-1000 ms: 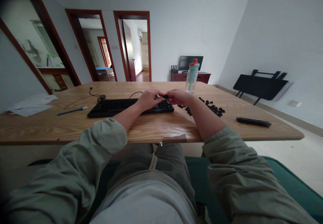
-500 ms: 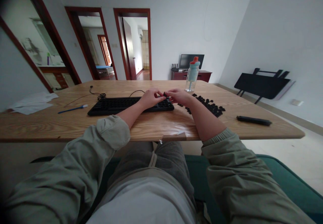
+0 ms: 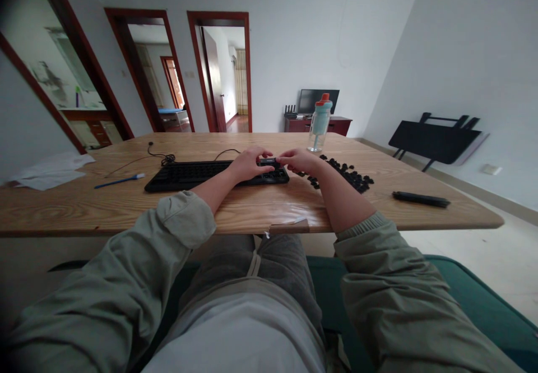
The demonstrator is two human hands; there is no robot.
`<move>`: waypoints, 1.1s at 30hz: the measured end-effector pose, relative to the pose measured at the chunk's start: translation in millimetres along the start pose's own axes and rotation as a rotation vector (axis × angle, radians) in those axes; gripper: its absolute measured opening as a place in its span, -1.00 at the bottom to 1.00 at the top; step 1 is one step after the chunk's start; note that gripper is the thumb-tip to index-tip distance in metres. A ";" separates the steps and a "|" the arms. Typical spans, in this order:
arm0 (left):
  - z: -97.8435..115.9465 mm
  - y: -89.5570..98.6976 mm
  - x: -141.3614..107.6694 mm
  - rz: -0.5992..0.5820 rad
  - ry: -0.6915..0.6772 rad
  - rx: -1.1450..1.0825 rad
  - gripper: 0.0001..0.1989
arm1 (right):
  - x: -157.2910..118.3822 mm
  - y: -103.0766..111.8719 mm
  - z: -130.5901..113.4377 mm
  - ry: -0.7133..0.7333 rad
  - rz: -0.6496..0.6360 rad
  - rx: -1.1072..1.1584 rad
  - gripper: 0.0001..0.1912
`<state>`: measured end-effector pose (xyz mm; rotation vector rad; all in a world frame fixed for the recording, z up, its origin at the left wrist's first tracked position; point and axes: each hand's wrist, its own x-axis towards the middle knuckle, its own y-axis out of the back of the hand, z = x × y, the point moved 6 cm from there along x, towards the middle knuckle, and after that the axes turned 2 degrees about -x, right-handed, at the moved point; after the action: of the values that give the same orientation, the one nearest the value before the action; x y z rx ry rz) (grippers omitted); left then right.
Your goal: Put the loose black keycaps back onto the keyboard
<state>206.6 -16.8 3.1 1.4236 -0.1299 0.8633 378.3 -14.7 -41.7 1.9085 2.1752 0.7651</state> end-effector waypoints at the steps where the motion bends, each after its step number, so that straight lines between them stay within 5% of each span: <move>1: -2.1 0.3 -0.9 -0.012 0.009 0.019 -0.63 | 0.6 2.3 5.0 -0.032 0.002 -0.054 -0.64; 5: -15.3 3.6 -3.8 -0.023 0.051 0.068 -0.73 | 2.1 6.7 18.7 -0.118 -0.016 -0.166 -0.61; 12: -30.4 7.6 -3.7 0.032 0.076 0.016 -0.75 | 2.5 6.4 14.5 -0.065 0.006 -0.200 -0.71; 21: -0.9 -0.5 -4.1 -0.049 0.012 -0.061 -0.58 | -9.1 -11.2 -12.4 -0.005 -0.072 0.512 -0.58; 33: 7.1 4.7 -3.4 0.090 0.007 -0.053 -0.72 | -5.5 -25.7 -9.7 -0.029 -0.090 0.469 -0.54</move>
<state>204.3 -25.0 6.4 1.3731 -0.2113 0.9317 352.3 -24.2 -46.5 1.9731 2.5726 0.2182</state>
